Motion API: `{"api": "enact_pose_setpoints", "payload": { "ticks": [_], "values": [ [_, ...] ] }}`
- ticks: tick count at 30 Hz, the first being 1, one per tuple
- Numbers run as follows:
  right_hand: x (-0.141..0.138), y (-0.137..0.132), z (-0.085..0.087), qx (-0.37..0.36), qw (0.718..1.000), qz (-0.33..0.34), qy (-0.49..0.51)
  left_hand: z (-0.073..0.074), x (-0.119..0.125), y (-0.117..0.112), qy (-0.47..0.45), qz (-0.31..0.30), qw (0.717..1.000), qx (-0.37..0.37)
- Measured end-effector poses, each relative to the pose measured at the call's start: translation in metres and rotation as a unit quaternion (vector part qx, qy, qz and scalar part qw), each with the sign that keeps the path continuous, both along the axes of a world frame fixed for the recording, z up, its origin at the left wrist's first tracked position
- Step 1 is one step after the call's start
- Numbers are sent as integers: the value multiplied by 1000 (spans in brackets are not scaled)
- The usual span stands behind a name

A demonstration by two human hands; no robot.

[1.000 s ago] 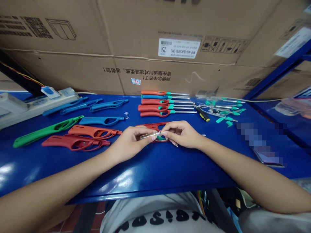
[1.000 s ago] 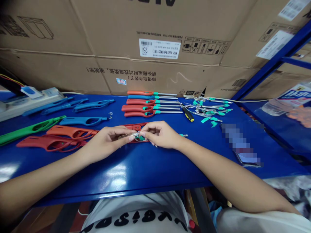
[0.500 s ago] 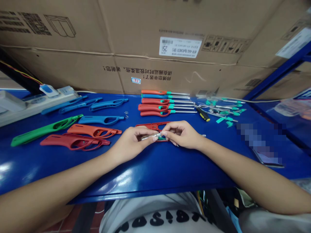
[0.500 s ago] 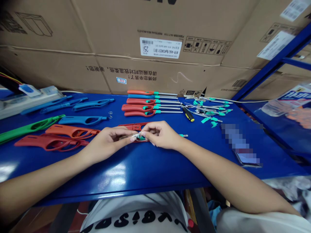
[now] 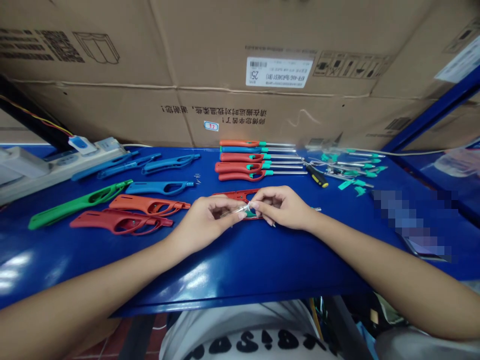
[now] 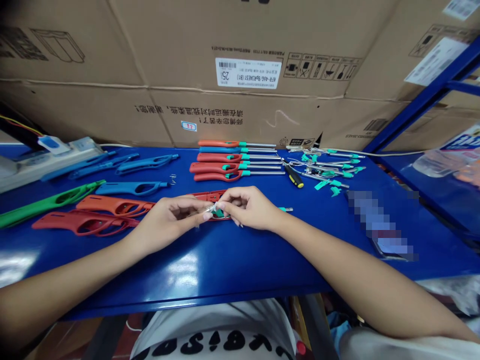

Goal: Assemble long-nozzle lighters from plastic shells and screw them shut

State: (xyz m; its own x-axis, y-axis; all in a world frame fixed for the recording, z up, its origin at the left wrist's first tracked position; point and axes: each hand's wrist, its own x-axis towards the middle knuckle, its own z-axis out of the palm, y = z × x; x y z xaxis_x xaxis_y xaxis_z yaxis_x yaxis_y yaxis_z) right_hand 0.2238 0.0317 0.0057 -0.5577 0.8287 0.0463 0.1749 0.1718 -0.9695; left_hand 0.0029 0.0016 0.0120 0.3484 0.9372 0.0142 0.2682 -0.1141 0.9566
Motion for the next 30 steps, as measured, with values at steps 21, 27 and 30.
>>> {"api": "enact_pose_setpoints", "payload": {
  "ticks": [21,27,30],
  "values": [
    [1,0,-2,31,999,3,-10,-3,4,1,33,19,998,46],
    [3,3,4,-2,1000,22,6,1,4,-1,30,36,997,56],
    [4,6,6,-19,1000,23,1,0,4,-2,52,31,995,78]
  ]
}}
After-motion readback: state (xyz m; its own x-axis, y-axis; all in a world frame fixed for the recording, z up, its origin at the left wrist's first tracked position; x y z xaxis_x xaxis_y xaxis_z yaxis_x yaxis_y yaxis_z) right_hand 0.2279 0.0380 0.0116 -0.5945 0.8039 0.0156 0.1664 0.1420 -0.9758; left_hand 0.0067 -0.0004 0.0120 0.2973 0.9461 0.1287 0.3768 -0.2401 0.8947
